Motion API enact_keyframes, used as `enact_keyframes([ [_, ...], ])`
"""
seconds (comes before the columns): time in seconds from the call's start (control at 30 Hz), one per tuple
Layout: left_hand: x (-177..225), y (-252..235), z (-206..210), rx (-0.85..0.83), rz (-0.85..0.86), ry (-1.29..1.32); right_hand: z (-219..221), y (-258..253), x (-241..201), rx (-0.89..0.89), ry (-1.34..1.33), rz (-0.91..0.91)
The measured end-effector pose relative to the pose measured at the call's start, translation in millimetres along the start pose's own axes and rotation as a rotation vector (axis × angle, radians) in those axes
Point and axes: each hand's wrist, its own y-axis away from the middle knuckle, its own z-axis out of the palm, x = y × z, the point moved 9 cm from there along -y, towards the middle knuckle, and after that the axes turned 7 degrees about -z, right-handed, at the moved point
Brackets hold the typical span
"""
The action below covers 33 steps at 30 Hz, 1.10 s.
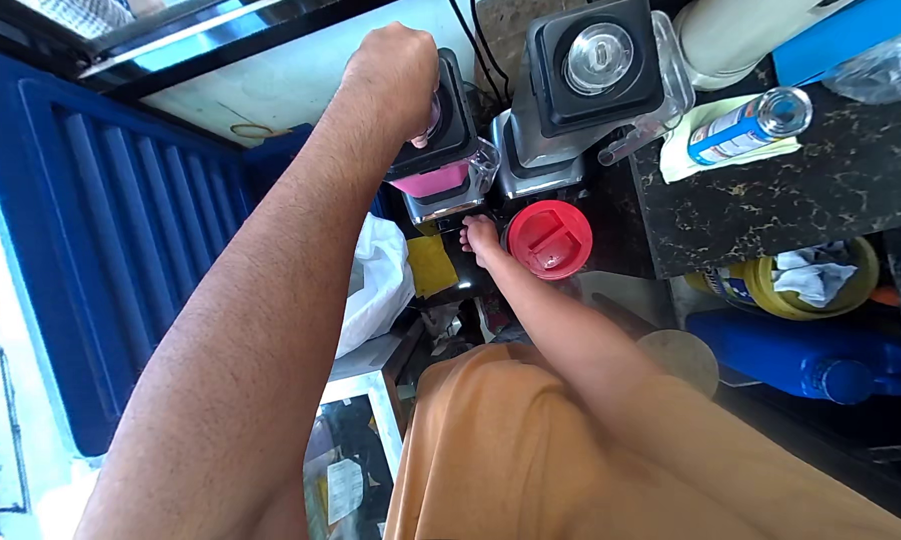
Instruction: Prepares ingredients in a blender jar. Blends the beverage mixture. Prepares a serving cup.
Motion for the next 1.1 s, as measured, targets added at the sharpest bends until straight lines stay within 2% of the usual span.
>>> enact_keyframes([
  [0.43,1,3,-1,0.005,0.008,-0.005,0,0,1,-0.007,-0.007,-0.002],
  [0.57,-2,10,0,0.051,0.045,-0.006,0,-1,1,-0.006,-0.01,0.008],
  [0.83,-15,2,-12,0.009,0.091,0.115,-1,-1,3,-0.015,-0.027,0.018],
  [1.1,-9,4,-5,0.008,0.097,0.09,1,-1,3,-0.017,-0.033,0.015],
])
